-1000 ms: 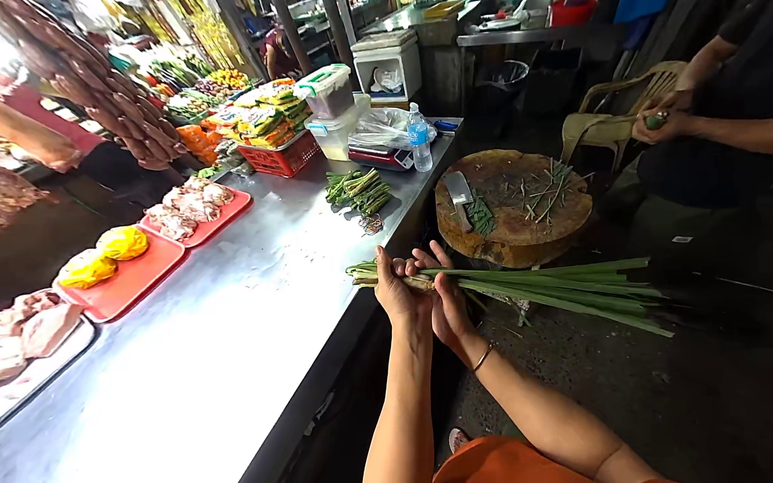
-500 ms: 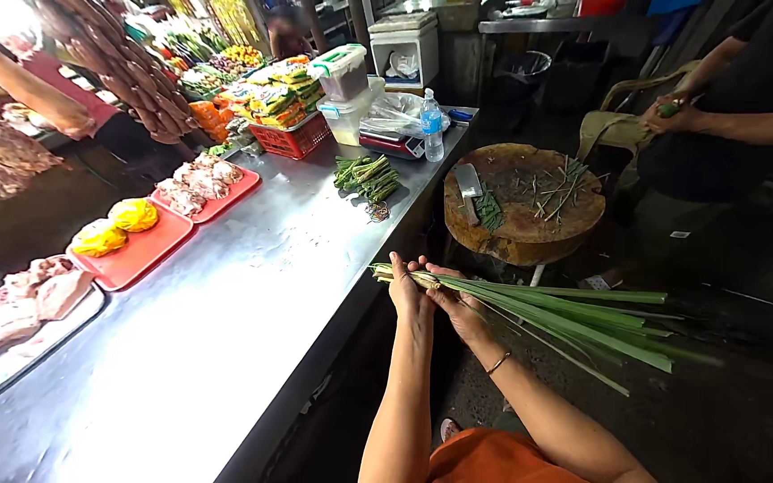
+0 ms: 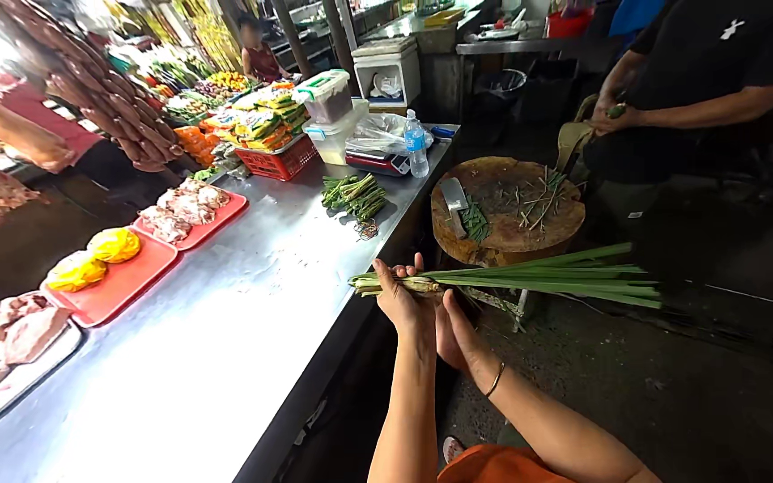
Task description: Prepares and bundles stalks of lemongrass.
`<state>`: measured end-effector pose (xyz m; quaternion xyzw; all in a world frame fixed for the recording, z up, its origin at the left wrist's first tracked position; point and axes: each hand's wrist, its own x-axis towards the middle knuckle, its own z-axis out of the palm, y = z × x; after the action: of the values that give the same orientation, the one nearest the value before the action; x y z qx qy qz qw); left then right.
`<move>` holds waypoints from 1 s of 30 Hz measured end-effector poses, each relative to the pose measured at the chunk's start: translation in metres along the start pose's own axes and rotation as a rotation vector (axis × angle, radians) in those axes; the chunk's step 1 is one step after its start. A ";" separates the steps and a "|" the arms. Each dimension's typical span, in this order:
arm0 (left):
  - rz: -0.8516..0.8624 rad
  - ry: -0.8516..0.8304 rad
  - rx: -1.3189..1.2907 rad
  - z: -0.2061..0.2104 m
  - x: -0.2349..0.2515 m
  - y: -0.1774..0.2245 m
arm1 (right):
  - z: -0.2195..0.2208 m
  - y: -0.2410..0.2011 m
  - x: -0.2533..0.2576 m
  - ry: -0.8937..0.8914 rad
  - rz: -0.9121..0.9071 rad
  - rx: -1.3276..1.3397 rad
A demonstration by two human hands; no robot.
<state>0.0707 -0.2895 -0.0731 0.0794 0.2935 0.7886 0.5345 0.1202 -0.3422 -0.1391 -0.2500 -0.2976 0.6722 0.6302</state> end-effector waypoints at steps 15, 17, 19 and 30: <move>0.243 -0.197 0.136 -0.010 -0.015 -0.007 | 0.027 -0.020 0.014 0.428 -0.215 -0.066; 0.227 -0.221 0.209 -0.020 -0.010 -0.009 | 0.012 -0.010 0.019 0.421 -0.268 -0.259; 0.173 -0.223 0.249 -0.029 -0.006 -0.012 | -0.004 -0.002 0.022 0.401 -0.269 -0.432; -0.169 -0.413 0.629 -0.094 0.009 -0.024 | -0.051 -0.010 0.009 -0.022 0.495 -1.183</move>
<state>0.0449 -0.3107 -0.1650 0.3722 0.4129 0.5806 0.5948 0.1625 -0.3282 -0.1671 -0.6099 -0.5580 0.5225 0.2090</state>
